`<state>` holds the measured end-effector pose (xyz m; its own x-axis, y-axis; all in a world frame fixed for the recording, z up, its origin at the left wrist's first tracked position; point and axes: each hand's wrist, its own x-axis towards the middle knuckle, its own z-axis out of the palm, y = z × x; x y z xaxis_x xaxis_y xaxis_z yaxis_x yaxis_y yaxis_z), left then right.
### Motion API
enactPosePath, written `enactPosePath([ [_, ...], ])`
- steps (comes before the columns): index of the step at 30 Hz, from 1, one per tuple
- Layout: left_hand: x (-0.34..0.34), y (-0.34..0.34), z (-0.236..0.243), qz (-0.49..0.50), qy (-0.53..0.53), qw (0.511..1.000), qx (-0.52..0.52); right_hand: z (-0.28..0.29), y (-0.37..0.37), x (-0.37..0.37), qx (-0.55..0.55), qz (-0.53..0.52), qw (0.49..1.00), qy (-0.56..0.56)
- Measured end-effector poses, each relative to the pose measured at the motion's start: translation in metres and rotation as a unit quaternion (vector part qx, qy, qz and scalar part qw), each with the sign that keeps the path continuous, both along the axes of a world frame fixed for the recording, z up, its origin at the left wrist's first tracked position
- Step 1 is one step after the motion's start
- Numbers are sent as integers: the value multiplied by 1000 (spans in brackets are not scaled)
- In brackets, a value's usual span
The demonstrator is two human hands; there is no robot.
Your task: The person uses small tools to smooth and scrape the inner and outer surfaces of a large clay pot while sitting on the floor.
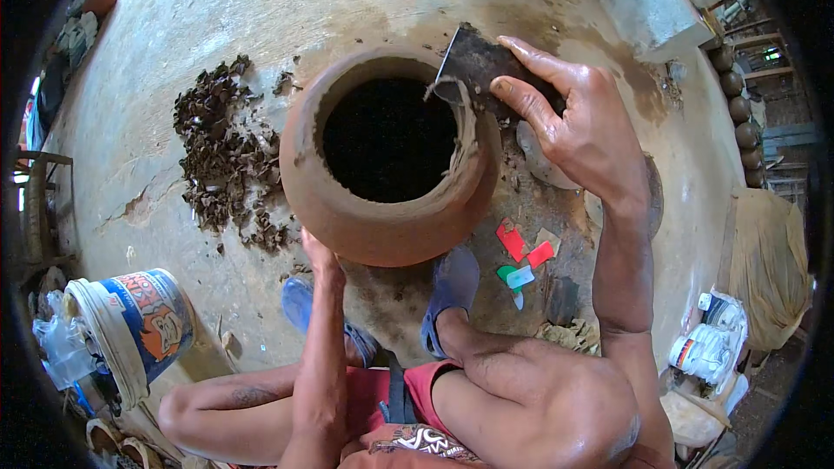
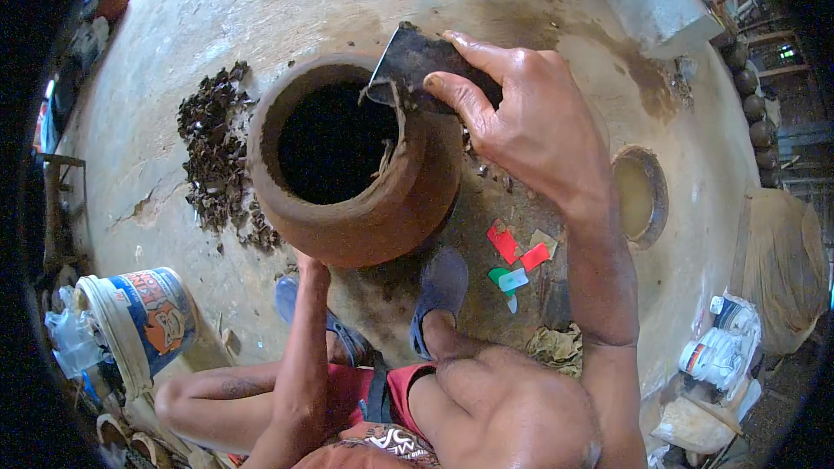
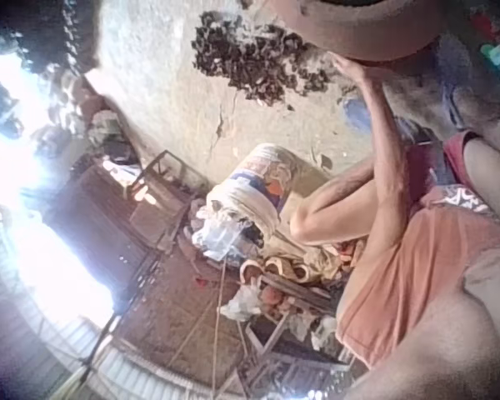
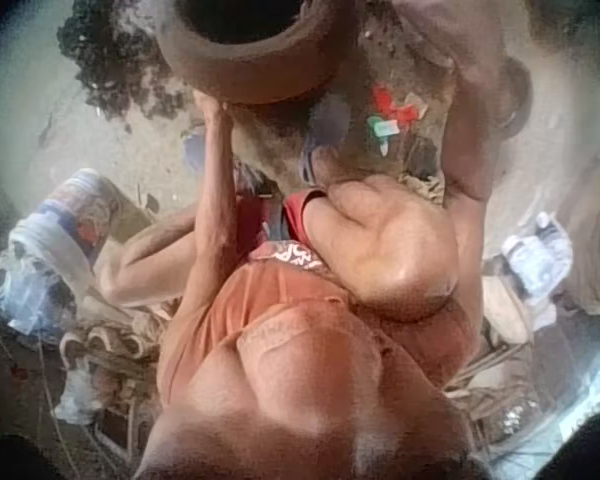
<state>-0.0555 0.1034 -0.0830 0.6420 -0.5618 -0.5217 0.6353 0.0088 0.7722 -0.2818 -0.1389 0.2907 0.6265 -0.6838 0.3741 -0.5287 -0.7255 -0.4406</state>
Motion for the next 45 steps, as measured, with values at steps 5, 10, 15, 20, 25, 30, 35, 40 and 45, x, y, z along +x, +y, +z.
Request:
enactPosePath([
  [5, -47, 4, 0, -13, -115, 991, 68, 3, -4, -3, 58, -21, 998, 5],
  [10, -124, 31, 46, -78, 214, 969, 94, -2, -6, -8, 34, -5, 999, 3],
  [15, -77, 16, 21, -10, 155, 986, 66, 8, -3, -8, 67, -23, 996, 60],
  [20, -34, 6, 2, -31, -238, 965, 106, 4, 1, -5, 53, -8, 998, 46],
  [25, -122, 24, 46, -187, 168, 956, 149, 2, 1, -8, 76, -20, 996, 52],
  [30, -95, 23, 27, -94, 196, 971, 101, 8, 9, -7, 68, -9, 996, 62],
  [35, -28, 7, -8, 2, -129, 991, 38, 3, 14, -7, 56, -12, 998, 26],
  [40, -131, 27, 35, -165, 182, 962, 123, -7, 13, -17, 51, -20, 998, -9],
  [45, -83, 12, 2, 0, 147, 986, 85, 4, 16, -20, 87, -35, 995, 35],
])
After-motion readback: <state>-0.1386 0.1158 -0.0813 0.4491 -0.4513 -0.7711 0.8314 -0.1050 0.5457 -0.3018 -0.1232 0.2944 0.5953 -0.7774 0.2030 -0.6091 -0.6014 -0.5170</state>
